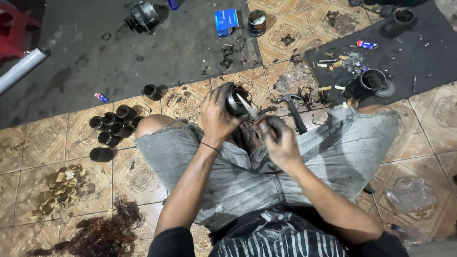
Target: The person is disassembling an alternator stator by prying out the copper windings using a screwdriver and pliers.
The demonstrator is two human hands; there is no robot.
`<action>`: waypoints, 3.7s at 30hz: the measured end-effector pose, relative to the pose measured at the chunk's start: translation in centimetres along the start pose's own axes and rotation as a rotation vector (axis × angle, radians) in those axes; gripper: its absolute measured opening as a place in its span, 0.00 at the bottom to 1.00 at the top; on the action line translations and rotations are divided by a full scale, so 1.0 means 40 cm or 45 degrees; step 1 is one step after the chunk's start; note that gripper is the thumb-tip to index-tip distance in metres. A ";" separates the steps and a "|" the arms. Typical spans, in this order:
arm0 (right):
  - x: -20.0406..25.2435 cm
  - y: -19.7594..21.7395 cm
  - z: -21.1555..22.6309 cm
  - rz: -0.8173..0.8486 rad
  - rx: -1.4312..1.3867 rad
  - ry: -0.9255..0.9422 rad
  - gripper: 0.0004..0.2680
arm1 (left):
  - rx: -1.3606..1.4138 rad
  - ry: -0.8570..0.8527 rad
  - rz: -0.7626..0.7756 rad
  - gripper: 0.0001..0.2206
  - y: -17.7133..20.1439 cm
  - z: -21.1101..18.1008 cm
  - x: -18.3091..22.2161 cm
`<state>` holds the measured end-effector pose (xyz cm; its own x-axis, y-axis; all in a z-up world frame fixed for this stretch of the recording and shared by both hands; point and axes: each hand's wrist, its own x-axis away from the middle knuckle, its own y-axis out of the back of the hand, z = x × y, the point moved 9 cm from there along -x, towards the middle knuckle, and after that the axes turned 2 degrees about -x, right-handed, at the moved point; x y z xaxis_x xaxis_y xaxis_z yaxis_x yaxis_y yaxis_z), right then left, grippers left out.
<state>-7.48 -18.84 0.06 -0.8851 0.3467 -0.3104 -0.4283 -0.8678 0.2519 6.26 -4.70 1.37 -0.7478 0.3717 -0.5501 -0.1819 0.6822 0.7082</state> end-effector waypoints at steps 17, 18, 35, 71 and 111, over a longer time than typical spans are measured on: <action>-0.100 0.510 0.070 -0.495 -0.741 -0.456 0.08 | 0.221 -0.066 0.375 0.39 0.034 -0.064 -0.050; -0.095 0.516 0.028 -0.500 -0.738 -0.460 0.08 | 0.225 -0.066 0.381 0.39 0.045 -0.062 -0.055; -0.066 0.449 0.055 -0.580 -0.670 -0.444 0.36 | 0.518 0.007 0.259 0.40 0.018 -0.037 -0.060; 0.203 -0.079 -0.010 0.342 0.181 0.092 0.13 | 2.190 1.303 -0.536 0.28 -0.098 0.257 -0.012; 0.050 -0.043 -0.031 0.585 0.191 -0.002 0.11 | 2.233 1.520 -0.607 0.34 -0.056 0.263 0.009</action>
<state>-8.28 -17.10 -2.11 -0.9891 -0.0600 -0.1344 -0.0142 -0.8703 0.4924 13.12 0.53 -5.06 -0.8972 0.0589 0.4377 -0.3334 0.5596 -0.7588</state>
